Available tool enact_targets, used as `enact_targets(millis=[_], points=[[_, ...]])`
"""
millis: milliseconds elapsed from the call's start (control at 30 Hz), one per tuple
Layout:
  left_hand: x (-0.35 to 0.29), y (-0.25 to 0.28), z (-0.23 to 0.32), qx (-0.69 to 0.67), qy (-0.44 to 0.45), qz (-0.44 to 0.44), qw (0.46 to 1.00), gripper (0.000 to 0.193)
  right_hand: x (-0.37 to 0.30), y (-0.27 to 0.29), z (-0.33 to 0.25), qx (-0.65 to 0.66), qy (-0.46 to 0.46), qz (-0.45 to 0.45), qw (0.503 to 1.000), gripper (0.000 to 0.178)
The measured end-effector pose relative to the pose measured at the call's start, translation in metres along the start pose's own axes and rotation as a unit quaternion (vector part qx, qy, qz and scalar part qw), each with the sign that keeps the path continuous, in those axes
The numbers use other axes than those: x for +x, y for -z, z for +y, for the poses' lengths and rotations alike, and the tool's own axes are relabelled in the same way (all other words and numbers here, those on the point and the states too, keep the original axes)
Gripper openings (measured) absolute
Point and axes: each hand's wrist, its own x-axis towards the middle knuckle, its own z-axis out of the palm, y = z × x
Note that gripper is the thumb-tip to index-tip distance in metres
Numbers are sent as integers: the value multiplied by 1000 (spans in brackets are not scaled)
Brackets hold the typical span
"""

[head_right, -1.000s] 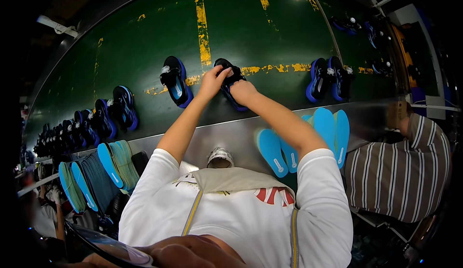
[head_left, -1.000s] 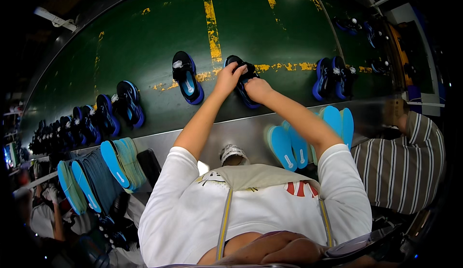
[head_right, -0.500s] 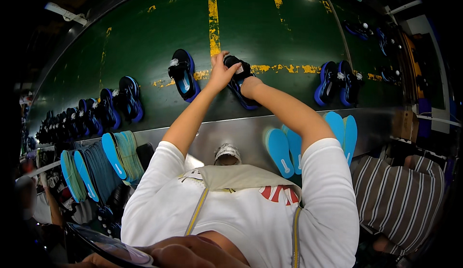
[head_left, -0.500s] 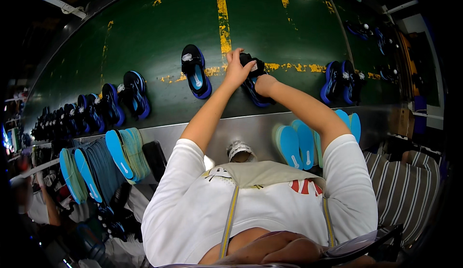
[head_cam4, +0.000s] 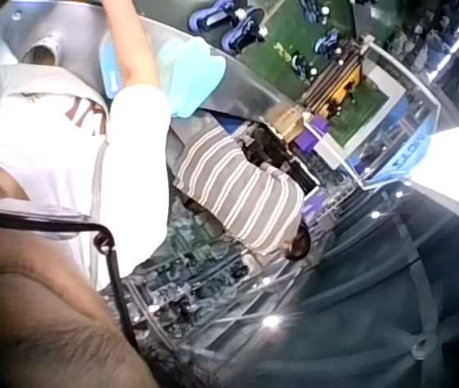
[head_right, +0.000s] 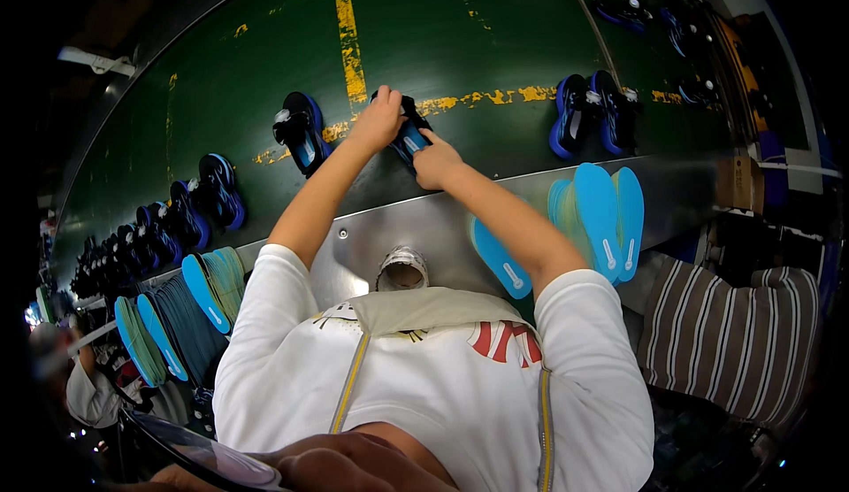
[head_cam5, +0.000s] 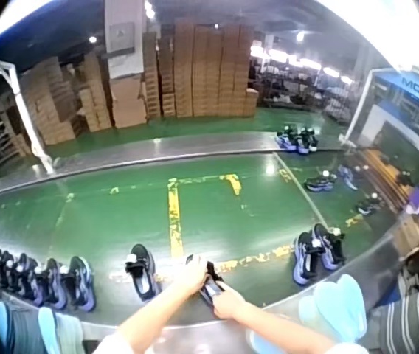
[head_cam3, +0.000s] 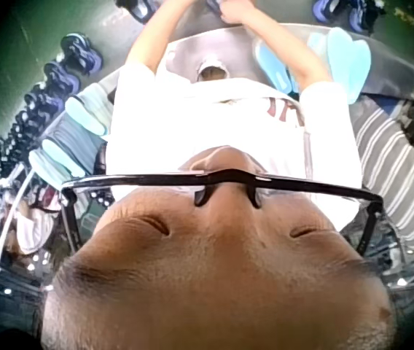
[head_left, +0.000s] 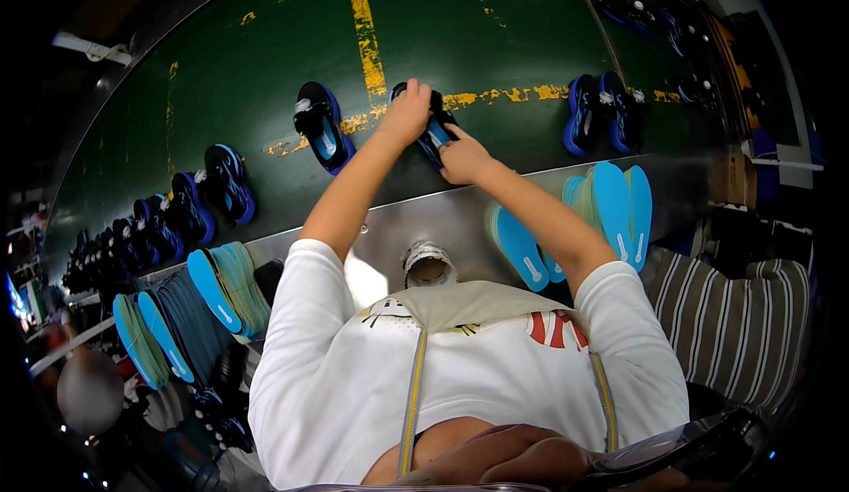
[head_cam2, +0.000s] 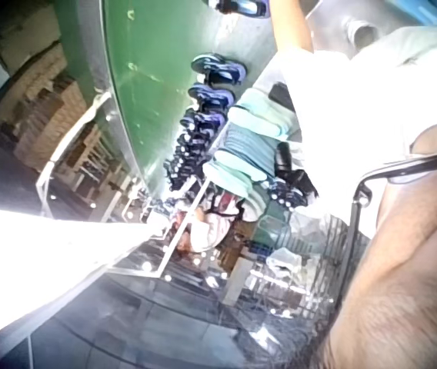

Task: The person assembles shoes by retrieving footwear components from plastic bags and placing insoles into shoes on a conveyor belt.

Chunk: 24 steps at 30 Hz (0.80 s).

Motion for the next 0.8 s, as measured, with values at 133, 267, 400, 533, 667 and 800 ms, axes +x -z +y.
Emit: enact_targets(millis=[133, 267, 400, 533, 667, 800], points=[[-6, 1, -4, 224, -48, -26, 973, 19, -5, 2, -8, 32, -29, 74, 996, 15], [0, 5, 6, 509, -116, -44, 852, 26, -13, 24, -11, 24, -49, 125, 991, 15], [18, 20, 21, 534, -157, -91, 826, 28, -20, 51, 1, -7, -54, 94, 994, 12], [35, 39, 37, 463, -204, -31, 862, 21, -50, 95, 11, 0, -58, 62, 996, 9], [51, 63, 68, 226, -200, 69, 951, 10, -93, 123, 39, -31, -83, 86, 992, 13], [65, 84, 117, 12, -208, 186, 960, 7, -144, 141, 69, -63, -107, 169, 978, 18]])
